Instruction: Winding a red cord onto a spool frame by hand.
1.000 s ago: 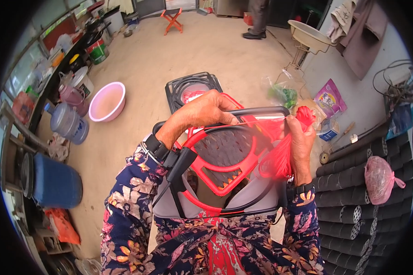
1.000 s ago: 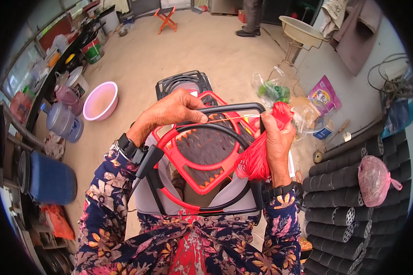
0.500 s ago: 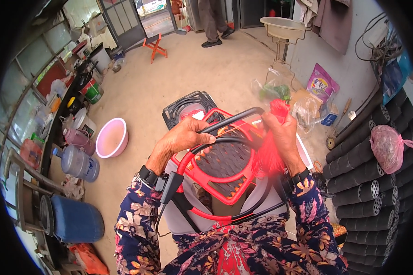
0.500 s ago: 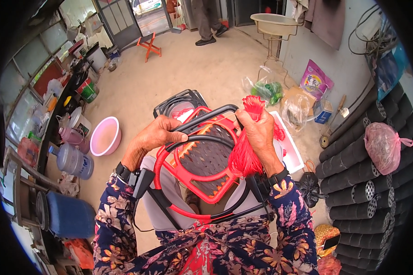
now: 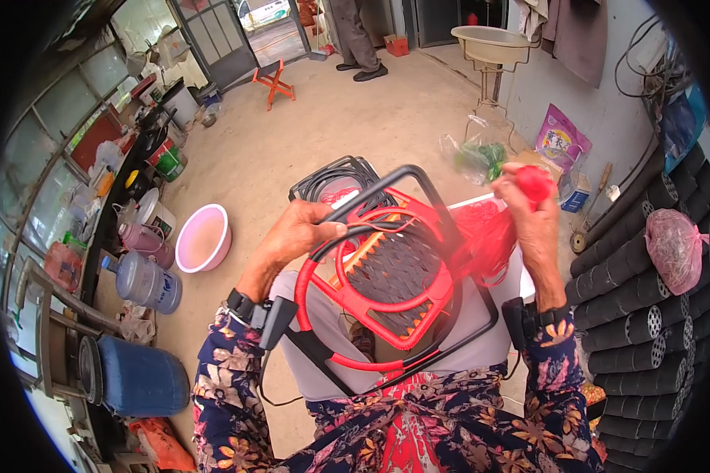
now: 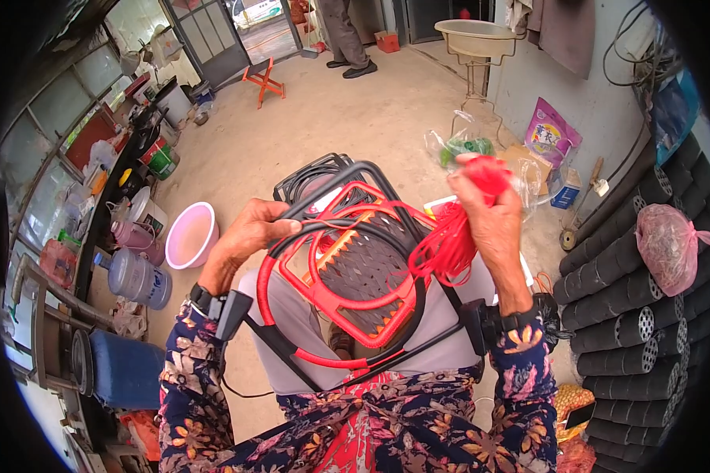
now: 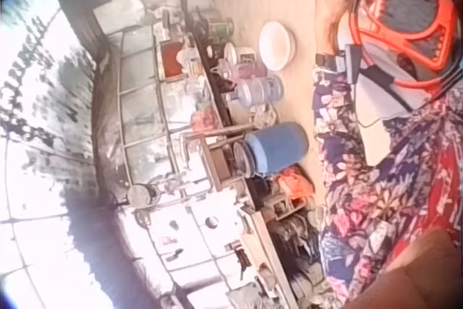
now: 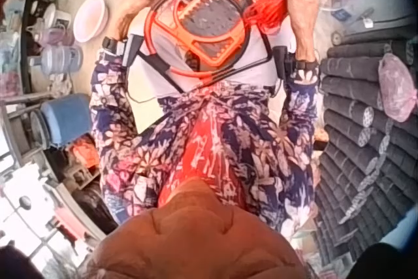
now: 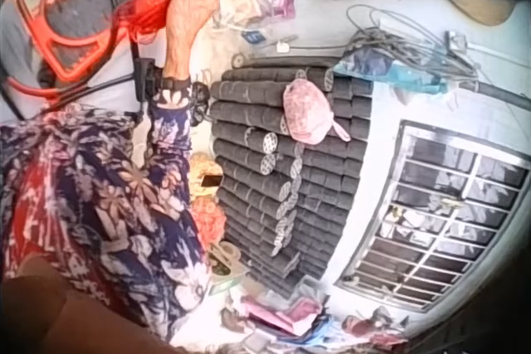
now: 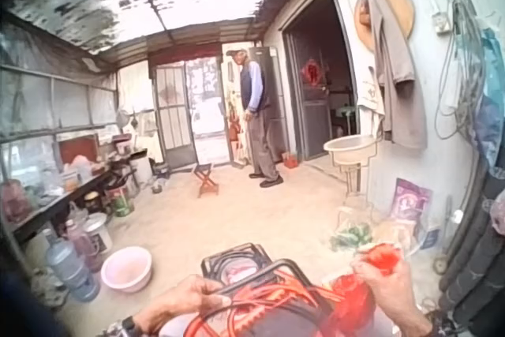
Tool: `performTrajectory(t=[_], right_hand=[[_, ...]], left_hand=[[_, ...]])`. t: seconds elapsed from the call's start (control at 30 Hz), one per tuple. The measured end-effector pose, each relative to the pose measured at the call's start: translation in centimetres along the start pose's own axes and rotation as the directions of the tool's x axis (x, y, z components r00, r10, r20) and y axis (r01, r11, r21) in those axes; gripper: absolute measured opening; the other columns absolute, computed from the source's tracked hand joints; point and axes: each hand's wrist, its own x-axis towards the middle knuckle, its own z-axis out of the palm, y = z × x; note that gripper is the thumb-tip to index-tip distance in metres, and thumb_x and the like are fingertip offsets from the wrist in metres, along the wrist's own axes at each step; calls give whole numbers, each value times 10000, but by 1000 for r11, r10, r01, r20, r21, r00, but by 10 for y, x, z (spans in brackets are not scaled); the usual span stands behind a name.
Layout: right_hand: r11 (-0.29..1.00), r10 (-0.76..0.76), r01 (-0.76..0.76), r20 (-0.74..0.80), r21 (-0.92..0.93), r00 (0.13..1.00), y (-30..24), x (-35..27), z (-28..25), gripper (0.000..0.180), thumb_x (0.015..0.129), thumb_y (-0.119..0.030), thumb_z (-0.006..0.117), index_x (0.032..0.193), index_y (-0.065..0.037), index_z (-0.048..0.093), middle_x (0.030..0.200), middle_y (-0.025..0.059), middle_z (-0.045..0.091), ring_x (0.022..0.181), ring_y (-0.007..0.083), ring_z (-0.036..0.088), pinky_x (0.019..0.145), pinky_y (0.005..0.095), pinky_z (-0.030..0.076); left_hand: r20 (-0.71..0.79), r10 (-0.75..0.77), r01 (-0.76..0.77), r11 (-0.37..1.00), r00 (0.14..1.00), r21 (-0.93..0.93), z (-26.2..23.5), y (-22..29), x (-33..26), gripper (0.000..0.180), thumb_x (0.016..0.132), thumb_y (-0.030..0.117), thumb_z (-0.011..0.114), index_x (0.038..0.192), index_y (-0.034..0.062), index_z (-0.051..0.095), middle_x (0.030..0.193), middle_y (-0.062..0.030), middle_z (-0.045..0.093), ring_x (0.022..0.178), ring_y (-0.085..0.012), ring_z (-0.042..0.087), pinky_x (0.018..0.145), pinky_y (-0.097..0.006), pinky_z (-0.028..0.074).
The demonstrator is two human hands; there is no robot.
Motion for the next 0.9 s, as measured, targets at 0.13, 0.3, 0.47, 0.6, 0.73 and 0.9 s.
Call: performTrajectory(t=[0.13, 0.3, 0.47, 0.6, 0.73, 0.9], right_hand=[[923, -242, 227, 9, 312, 970, -40, -4, -4, 318, 953, -249, 615, 1158, -10, 565, 814, 72, 628, 721, 150, 601, 656, 272, 500], [827, -224, 148, 77, 543, 971, -78, 3, 18, 407, 1003, -380, 517, 1187, -17, 504, 709, 52, 539, 637, 141, 546, 585, 276, 472], [829, -258, 124, 177, 545, 950, -105, -2, 45, 429, 1006, -410, 494, 1157, -9, 511, 635, 28, 485, 502, 114, 494, 464, 245, 422], [882, -25, -226, 518, 415, 855, -90, -6, 74, 415, 1015, -411, 470, 1134, -16, 515, 564, -10, 458, 433, 89, 475, 400, 234, 405], [708, 403, -684, 697, 174, 594, -24, -7, 119, 305, 988, -370, 545, 1055, -74, 567, 664, 3, 517, 534, 96, 523, 493, 245, 456], [708, 513, -698, 599, 110, 614, 70, -23, 152, 235, 959, -298, 613, 1060, -94, 554, 720, 15, 546, 582, 106, 537, 553, 244, 478]], left_hand=[[-105, 37, -56, 980, 994, -191, -24, 9, -19, 148, 906, 192, 661, 892, 45, 665, 643, -54, 664, 518, -107, 608, 476, -224, 463], [-364, 12, -139, 935, 932, -326, 5, 4, -25, 137, 931, 189, 636, 899, 56, 648, 635, -40, 653, 498, -95, 590, 461, -204, 447], [-446, -130, -142, 838, 886, -526, 60, -17, -36, 139, 941, 157, 612, 923, 24, 647, 639, -50, 653, 488, -93, 586, 443, -203, 442], [-430, -224, -153, 714, 875, -683, 95, -27, -47, 131, 945, 126, 597, 937, 8, 655, 657, -47, 659, 483, -92, 576, 440, -201, 430], [-375, -300, -34, 740, 877, -671, 114, -36, -60, 99, 949, 98, 597, 956, 6, 634, 643, -49, 635, 494, -119, 593, 423, -242, 460], [-370, -395, -16, 665, 841, -747, 142, -55, -61, 105, 951, 99, 587, 956, 16, 651, 641, -38, 638, 456, -101, 563, 397, -219, 409]])
